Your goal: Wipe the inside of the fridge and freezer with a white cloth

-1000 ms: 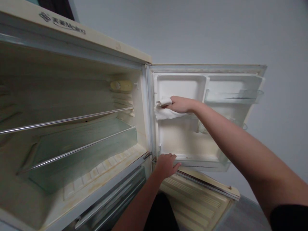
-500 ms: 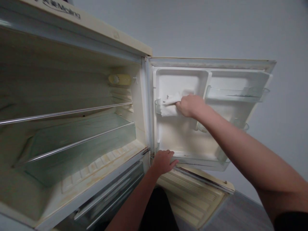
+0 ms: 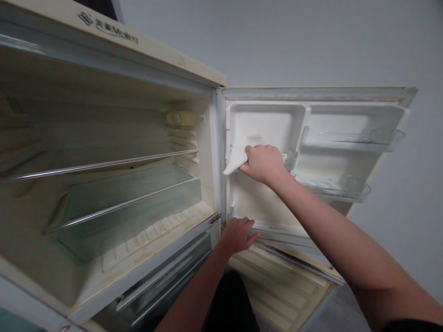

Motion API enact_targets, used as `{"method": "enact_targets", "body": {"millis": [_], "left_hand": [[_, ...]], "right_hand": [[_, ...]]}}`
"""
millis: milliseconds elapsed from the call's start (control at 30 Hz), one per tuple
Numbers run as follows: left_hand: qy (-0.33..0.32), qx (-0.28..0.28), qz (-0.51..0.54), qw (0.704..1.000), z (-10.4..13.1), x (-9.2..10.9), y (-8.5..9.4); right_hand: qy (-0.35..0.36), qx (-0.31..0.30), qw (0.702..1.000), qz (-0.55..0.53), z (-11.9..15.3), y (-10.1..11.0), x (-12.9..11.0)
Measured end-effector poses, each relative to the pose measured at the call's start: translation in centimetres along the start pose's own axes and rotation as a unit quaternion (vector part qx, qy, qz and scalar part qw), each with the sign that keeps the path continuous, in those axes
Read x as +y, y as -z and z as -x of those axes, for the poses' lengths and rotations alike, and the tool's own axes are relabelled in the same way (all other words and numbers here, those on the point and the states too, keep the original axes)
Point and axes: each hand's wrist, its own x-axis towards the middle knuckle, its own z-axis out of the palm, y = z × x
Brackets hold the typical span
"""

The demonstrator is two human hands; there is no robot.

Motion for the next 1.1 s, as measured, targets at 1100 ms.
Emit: {"method": "enact_targets", "body": {"millis": [1100], "left_hand": [[-0.003, 0.002, 0.004, 1.0, 0.2, 0.0, -0.1]], "right_hand": [[0.091, 0.093, 0.987, 0.091, 6.6, -4.2, 6.0]]}}
